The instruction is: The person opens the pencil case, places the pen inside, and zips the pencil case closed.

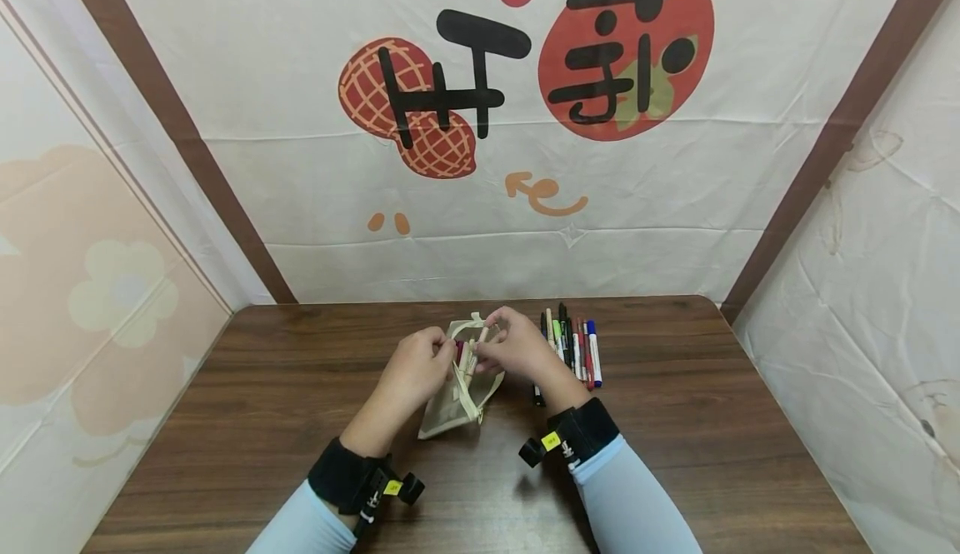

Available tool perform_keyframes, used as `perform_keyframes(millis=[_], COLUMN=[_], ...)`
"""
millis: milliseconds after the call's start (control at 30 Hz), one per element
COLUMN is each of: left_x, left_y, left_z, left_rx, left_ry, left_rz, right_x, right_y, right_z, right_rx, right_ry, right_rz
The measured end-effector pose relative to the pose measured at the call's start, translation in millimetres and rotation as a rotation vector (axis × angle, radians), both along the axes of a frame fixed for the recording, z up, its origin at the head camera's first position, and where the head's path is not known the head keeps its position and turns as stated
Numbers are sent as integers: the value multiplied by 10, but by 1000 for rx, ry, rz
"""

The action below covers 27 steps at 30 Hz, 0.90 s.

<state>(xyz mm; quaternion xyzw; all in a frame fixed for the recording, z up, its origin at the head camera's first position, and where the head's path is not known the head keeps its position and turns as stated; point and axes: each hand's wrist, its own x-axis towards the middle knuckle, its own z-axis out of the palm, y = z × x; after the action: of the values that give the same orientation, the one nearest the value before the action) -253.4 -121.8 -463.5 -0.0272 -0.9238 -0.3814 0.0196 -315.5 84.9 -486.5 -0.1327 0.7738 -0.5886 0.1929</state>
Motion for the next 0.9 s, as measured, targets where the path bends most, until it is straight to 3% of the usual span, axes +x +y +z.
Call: perform_keyframes(millis=[133,400,600,900], left_x=[-3,-14,-13,-7], left_y=[-15,-30,-19,-9], left_z=[3,-2,2,-2], left_rx=[31,5,-18,-18], left_ry=[-29,2,14,22], left_rz=[-8,7,9,10], right_x=[20,24,-35,-198], right_y=[-93,-20,191,593], right_z=[-66,-30,56,91], right_rx=[32,55,125,285], right_ry=[-18,-58,10,73], right_rz=[46,76,26,-132])
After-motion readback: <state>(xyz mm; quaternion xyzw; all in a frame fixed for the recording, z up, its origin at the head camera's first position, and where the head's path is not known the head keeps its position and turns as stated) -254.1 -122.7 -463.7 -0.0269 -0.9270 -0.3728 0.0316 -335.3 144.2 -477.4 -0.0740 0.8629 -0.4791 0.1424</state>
